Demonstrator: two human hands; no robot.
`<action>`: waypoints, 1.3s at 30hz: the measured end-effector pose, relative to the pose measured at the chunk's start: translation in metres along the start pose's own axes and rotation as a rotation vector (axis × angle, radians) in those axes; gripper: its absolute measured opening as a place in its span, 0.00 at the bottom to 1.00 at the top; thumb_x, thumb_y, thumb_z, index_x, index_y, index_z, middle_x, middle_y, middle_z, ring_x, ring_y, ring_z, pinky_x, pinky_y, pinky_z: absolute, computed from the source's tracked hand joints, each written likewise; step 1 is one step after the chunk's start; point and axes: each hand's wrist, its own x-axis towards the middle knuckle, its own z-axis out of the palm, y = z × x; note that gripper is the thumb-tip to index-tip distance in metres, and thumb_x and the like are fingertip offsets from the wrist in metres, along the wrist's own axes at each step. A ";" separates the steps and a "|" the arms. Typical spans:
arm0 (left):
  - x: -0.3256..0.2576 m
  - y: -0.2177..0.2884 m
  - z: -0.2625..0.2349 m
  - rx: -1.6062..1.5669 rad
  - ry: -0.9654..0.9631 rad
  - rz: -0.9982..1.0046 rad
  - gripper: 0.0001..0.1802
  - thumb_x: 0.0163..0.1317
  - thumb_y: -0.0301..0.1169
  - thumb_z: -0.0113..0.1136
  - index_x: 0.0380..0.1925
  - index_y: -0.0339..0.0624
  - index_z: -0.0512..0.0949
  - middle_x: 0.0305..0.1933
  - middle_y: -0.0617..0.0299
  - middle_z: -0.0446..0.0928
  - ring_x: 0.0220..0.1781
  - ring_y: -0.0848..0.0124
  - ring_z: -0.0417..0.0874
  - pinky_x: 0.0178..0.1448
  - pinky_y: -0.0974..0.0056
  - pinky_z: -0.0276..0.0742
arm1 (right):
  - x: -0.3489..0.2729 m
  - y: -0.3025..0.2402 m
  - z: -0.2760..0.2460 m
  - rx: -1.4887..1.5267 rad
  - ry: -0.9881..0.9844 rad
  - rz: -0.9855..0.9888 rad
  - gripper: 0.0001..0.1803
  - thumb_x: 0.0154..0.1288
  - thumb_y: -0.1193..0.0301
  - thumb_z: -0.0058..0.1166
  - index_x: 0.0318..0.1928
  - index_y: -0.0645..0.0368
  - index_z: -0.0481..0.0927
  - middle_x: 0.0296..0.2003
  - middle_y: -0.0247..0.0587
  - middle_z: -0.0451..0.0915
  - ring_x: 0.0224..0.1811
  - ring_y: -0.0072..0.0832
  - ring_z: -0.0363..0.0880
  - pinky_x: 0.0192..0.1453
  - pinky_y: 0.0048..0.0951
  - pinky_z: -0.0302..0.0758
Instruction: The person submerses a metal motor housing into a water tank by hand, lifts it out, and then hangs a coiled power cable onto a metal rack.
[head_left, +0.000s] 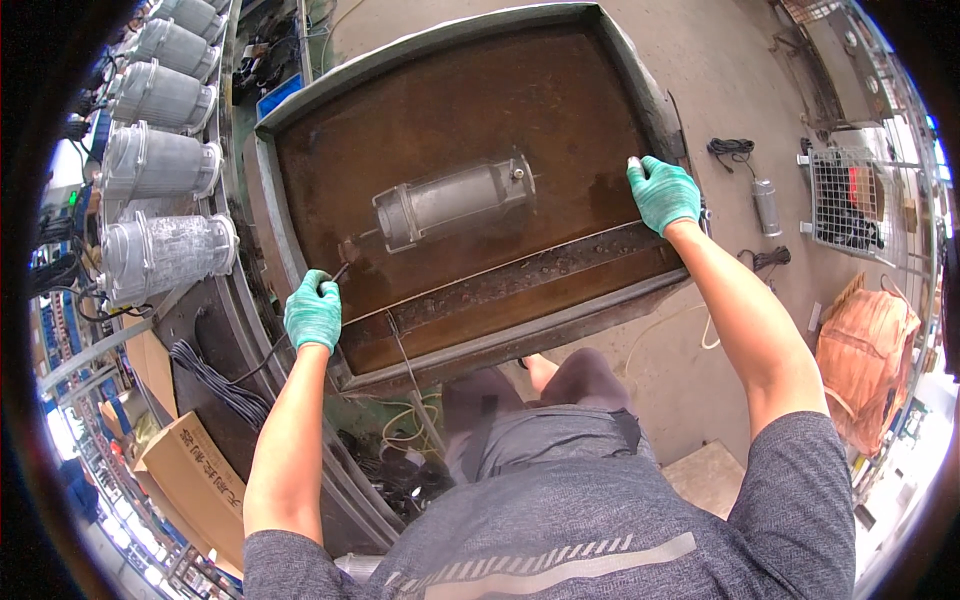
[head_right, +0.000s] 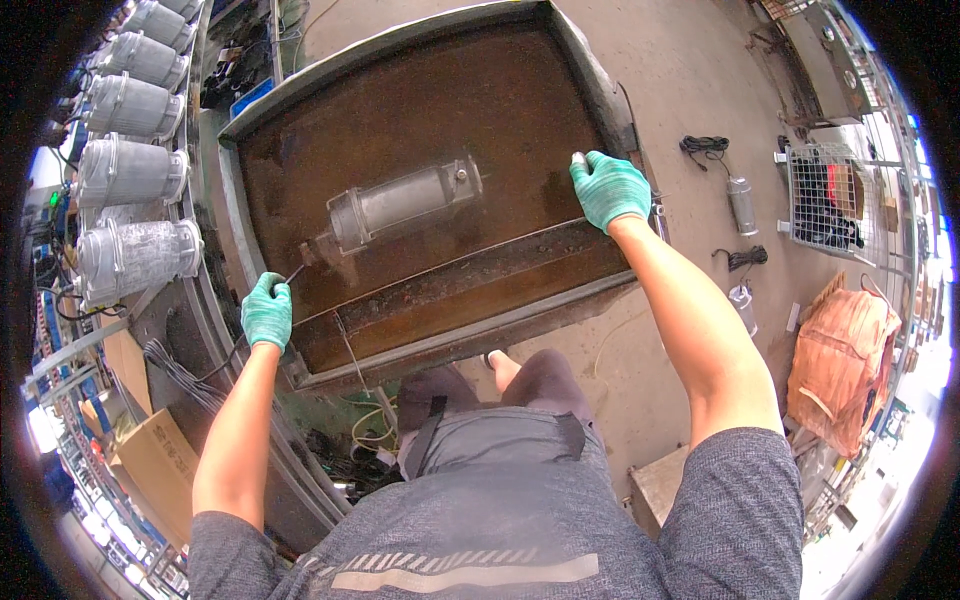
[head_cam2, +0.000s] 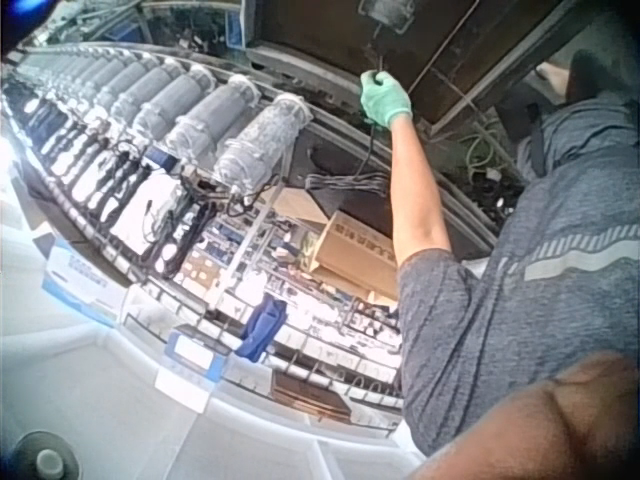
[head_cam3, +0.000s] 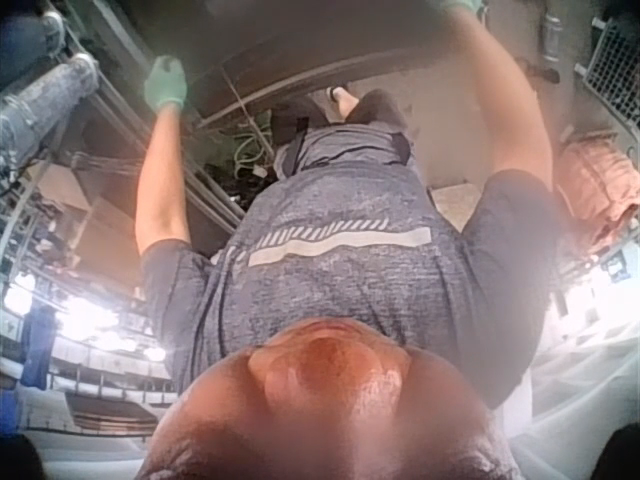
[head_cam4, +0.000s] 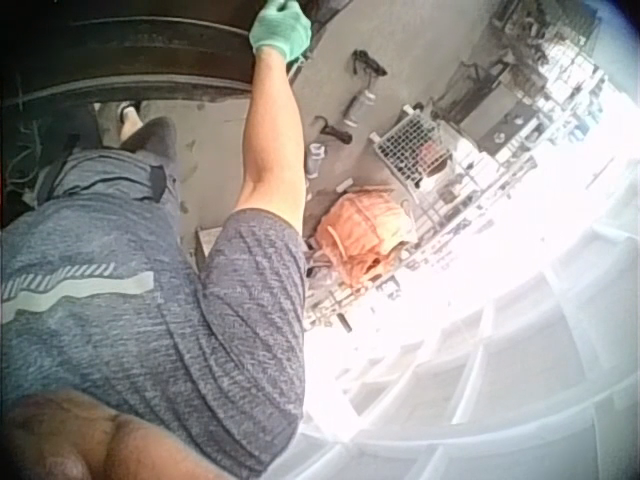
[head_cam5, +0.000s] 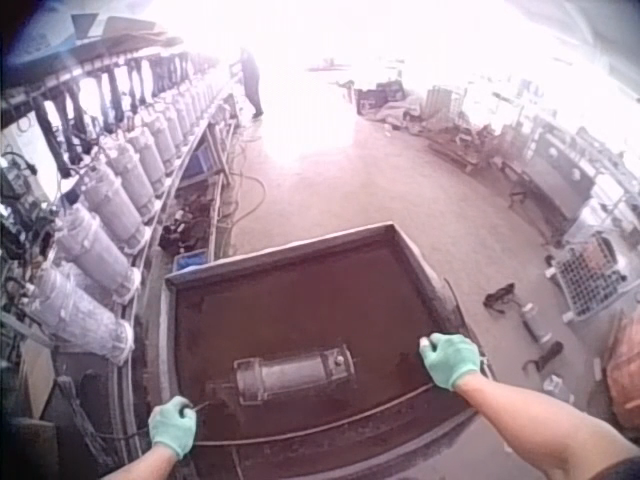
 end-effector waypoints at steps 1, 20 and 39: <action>0.000 0.001 0.000 0.002 -0.005 -0.004 0.10 0.69 0.35 0.59 0.45 0.48 0.85 0.41 0.45 0.86 0.43 0.45 0.88 0.48 0.49 0.82 | 0.000 0.000 0.000 -0.001 0.000 -0.001 0.27 0.80 0.46 0.40 0.42 0.50 0.86 0.41 0.53 0.88 0.46 0.53 0.87 0.54 0.51 0.81; 0.003 -0.003 0.002 -0.010 -0.028 -0.031 0.11 0.67 0.40 0.57 0.42 0.53 0.86 0.38 0.44 0.86 0.42 0.42 0.87 0.49 0.44 0.82 | -0.001 -0.001 -0.003 0.003 -0.024 0.005 0.26 0.80 0.46 0.41 0.48 0.50 0.87 0.46 0.52 0.87 0.50 0.54 0.85 0.57 0.50 0.80; 0.003 -0.003 0.000 -0.012 -0.037 -0.019 0.11 0.67 0.39 0.57 0.42 0.52 0.86 0.38 0.44 0.86 0.42 0.42 0.87 0.49 0.45 0.82 | 0.001 0.000 0.000 -0.006 -0.011 -0.003 0.27 0.80 0.46 0.41 0.45 0.51 0.87 0.44 0.52 0.88 0.48 0.54 0.86 0.55 0.50 0.80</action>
